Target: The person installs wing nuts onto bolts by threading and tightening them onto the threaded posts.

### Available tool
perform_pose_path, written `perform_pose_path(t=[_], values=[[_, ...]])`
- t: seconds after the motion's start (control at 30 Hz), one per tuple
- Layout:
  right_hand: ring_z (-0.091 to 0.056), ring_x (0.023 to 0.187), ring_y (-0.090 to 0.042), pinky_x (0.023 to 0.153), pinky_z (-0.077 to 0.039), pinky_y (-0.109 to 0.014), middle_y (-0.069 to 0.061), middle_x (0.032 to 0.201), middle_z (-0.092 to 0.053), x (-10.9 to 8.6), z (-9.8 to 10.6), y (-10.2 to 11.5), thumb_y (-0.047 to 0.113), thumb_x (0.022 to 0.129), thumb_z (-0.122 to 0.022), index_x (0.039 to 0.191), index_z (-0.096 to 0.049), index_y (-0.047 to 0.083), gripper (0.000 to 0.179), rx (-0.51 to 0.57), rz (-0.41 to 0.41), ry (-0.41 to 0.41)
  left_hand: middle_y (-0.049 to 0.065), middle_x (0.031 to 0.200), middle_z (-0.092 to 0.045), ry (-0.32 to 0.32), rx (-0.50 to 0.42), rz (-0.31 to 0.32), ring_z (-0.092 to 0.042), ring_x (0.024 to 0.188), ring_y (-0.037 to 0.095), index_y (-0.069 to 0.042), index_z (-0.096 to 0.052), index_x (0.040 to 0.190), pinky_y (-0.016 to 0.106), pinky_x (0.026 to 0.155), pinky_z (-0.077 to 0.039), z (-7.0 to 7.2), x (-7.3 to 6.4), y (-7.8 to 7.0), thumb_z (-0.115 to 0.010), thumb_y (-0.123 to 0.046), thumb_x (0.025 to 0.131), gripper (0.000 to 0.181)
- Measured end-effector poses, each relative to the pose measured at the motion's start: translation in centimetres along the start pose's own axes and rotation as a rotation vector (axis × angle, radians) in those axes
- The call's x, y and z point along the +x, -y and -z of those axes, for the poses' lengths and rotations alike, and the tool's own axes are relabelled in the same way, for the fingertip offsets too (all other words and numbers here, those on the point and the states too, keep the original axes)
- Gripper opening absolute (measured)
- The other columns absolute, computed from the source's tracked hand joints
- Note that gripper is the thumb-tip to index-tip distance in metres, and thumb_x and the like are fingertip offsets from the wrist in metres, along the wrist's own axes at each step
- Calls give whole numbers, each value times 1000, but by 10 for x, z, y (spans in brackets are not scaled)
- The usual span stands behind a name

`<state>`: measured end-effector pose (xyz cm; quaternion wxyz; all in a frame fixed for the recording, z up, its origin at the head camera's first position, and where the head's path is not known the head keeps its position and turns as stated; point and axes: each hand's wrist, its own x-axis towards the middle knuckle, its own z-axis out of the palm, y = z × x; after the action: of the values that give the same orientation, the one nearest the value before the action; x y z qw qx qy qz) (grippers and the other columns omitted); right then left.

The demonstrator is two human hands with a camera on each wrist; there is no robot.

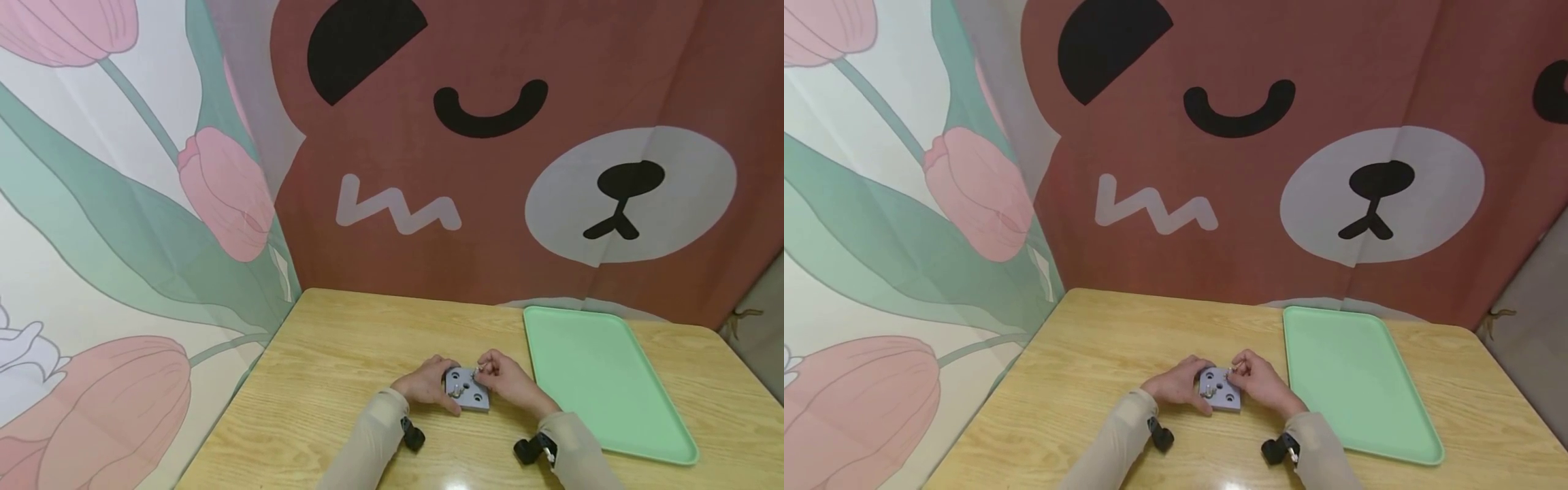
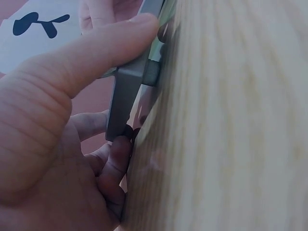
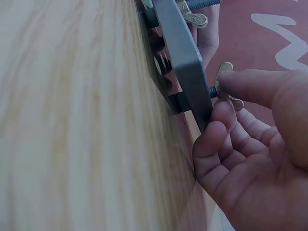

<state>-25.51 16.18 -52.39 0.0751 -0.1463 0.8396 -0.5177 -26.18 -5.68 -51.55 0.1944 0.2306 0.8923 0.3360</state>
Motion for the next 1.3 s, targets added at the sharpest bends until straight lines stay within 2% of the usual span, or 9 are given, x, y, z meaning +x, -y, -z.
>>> perform_pose_path(t=[0.17,0.27,0.47,0.63,0.8,0.93,1.03,1.17,1.3], values=[[-48,64,-14,55,-40,-24,-2,75,-53,0,-1,1,9,89,-65,90,-57,4,9,-65,-28,-13,-9,106,-42,0,-2,1,-41,90,6,-21,-50,131,25,81,-38,0,-1,-2,-87,-33,67,76],[-48,66,-16,56,-41,-26,-4,75,-52,-1,-2,4,2,89,-58,90,-57,3,2,-32,-62,-22,-9,106,-43,-1,-1,2,-41,90,6,-20,-50,131,25,81,-38,0,-2,-2,-87,-32,66,75],[-49,67,-18,57,-41,-27,-6,77,-53,-2,-4,9,-4,90,-44,90,-56,0,13,32,-120,-47,-9,105,-43,-4,-4,-2,-41,89,6,-20,-51,130,25,81,-38,0,-1,-1,-87,-32,66,75],[-49,68,-19,58,-41,-29,-8,79,-53,-4,-3,12,-4,94,-40,90,-56,-2,16,75,-108,-29,-9,105,-43,-4,-3,-5,-41,89,7,-21,-51,130,25,81,-38,0,-1,-1,-88,-33,66,75],[-48,66,-18,57,-41,-27,-6,76,-51,-3,-1,7,1,94,-49,96,-55,-1,6,36,-55,8,-9,105,-43,-5,1,-3,-42,89,7,-21,-51,131,26,80,-38,0,-1,0,-87,-33,66,75],[-48,64,-15,57,-41,-25,-5,76,-52,-3,-1,2,7,92,-59,104,-56,1,14,-13,10,33,-9,105,-43,-1,10,3,-42,89,7,-22,-51,130,26,80,-38,0,-1,0,-87,-34,67,74],[-48,64,-14,57,-41,-25,-4,75,-53,-2,-1,1,9,91,-63,100,-59,3,12,-52,31,23,-9,105,-43,-3,9,1,-42,89,7,-22,-51,130,26,80,-38,-1,-1,0,-87,-34,67,74],[-47,65,-14,57,-40,-24,-3,74,-53,-2,-2,3,6,89,-63,91,-59,5,5,-76,3,1,-10,105,-44,-4,13,-8,-42,89,6,-22,-51,130,26,80,-38,-1,-1,1,-87,-34,66,74],[-46,64,-16,56,-39,-26,-5,77,-53,-2,-3,6,-1,91,-50,91,-59,1,9,15,-76,-19,-9,105,-43,-7,6,-14,-41,90,6,-21,-51,130,26,80,-38,0,-1,0,-87,-32,66,74]])
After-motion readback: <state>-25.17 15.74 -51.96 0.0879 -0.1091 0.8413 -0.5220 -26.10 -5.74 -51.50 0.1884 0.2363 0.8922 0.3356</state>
